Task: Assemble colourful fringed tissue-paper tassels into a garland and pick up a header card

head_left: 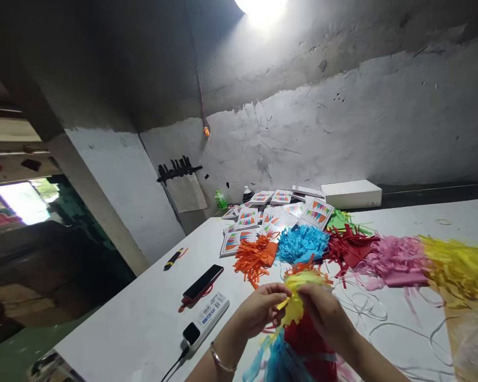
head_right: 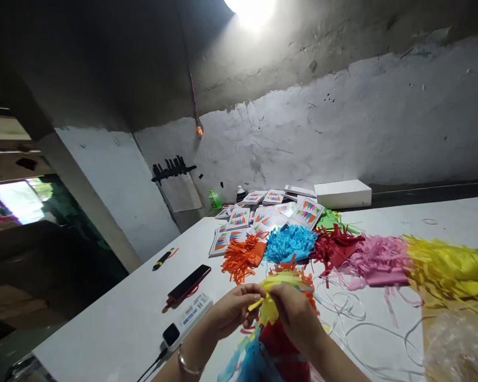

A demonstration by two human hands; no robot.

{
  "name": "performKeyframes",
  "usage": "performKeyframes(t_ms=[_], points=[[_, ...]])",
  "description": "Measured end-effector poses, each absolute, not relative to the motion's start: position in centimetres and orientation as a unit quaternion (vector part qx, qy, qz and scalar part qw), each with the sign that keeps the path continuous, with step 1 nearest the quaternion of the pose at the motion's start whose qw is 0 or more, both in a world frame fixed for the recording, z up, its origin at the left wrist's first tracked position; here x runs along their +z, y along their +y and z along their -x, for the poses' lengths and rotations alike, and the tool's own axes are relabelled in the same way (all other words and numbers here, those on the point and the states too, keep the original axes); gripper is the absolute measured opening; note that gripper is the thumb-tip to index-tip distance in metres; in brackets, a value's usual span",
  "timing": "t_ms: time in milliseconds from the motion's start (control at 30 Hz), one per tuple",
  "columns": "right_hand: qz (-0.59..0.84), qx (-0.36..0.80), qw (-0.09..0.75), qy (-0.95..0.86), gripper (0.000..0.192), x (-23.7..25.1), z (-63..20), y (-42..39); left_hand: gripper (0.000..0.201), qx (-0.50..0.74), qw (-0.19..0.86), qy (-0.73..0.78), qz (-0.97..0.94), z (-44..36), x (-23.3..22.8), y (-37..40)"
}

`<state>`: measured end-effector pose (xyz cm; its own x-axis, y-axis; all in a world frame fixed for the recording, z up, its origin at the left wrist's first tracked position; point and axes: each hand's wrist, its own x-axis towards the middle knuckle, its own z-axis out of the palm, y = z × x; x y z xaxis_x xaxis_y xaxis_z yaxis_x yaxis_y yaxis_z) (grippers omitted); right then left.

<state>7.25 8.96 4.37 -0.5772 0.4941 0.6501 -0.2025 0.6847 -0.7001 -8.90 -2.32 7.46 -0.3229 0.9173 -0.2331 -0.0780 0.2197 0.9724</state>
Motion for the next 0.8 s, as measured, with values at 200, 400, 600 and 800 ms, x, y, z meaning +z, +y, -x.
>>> performKeyframes(t_ms=[200, 400, 600, 800], points=[[0.214, 0.521, 0.561, -0.607, 0.028, 6.7, -10.9, 15.7, 0.033, 0.595, 0.275, 0.686, -0.316, 13.7, 7.9, -4.1], [0.228, 0.545, 0.634, -0.499, 0.037, 10.8, -17.5, 19.3, 0.01, 0.514, 0.112, 0.773, -0.355, 16.6, 8.1, -6.4], [0.262, 0.551, 0.527, -0.592, 0.036, 11.4, -22.4, 17.7, 0.011, 0.408, -0.047, 0.794, -0.448, 14.0, 10.4, -8.1], [0.232, 0.645, 0.299, -0.664, 0.029, 7.3, -24.3, 11.8, 0.02, 0.33, -0.041, 0.724, -0.605, 7.5, 14.3, -10.7]])
